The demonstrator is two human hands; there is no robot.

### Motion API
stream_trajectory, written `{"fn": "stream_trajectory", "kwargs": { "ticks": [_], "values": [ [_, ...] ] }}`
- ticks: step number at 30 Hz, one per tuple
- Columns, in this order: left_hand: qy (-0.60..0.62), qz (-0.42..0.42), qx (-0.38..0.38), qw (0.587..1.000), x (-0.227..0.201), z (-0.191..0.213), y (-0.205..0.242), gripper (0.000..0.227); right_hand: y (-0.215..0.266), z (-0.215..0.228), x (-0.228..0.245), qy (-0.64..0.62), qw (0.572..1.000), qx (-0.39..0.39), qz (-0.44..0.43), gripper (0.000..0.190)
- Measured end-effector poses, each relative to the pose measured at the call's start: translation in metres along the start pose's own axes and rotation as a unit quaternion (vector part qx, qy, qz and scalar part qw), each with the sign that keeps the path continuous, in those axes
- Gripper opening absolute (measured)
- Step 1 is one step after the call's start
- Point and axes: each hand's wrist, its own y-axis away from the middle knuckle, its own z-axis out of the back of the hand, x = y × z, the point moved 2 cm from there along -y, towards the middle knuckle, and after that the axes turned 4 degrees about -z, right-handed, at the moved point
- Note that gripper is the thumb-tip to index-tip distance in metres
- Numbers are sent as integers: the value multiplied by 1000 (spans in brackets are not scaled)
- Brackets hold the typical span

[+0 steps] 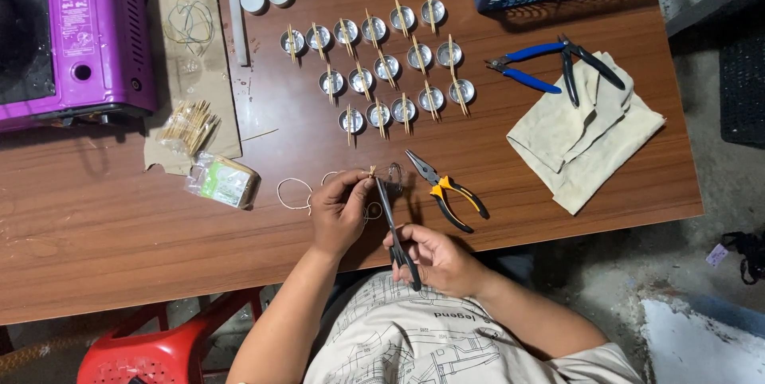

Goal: Assembling candle wicks by threading cotton string through metal sustainer tabs and crimping them with pliers.

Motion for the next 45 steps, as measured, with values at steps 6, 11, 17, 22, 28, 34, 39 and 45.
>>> {"fn": "stream_trajectory", "kwargs": {
  "ticks": [6, 11, 17, 22, 28, 34, 39, 45],
  "values": [
    [-9, -2, -4, 1000, 8, 2, 4, 6, -2, 3, -5, 8, 999, -40, -5, 49],
    [-10, -4, 0, 1000, 1, 1, 2, 6, -6, 6, -5, 12, 999, -50, 1, 48],
    [-19, -6, 0, 1000, -1, 1, 1, 6, -10, 5, -5, 19, 997, -70, 41, 41],
    [-24, 2, 4, 1000, -2, 2, 0, 5, -9, 3, -2, 27, 995, -79, 57, 38],
    [-8, -5, 5, 1000, 0, 2, 2, 6, -8, -2, 6, 26, 993, -94, 69, 37],
    [-24, 21, 15, 999, 3, 2, 6, 9, -5, 0, 7, 63, 990, -126, 11, 31],
    [0, 22, 6, 1000, 3, 2, 5, 9, -5, -2, 10, 58, 989, -132, -29, 29],
    [41, 34, -9, 999, 5, 2, 7, 10, 1, 2, 9, 110, 992, -66, -19, 54]
  ]
}}
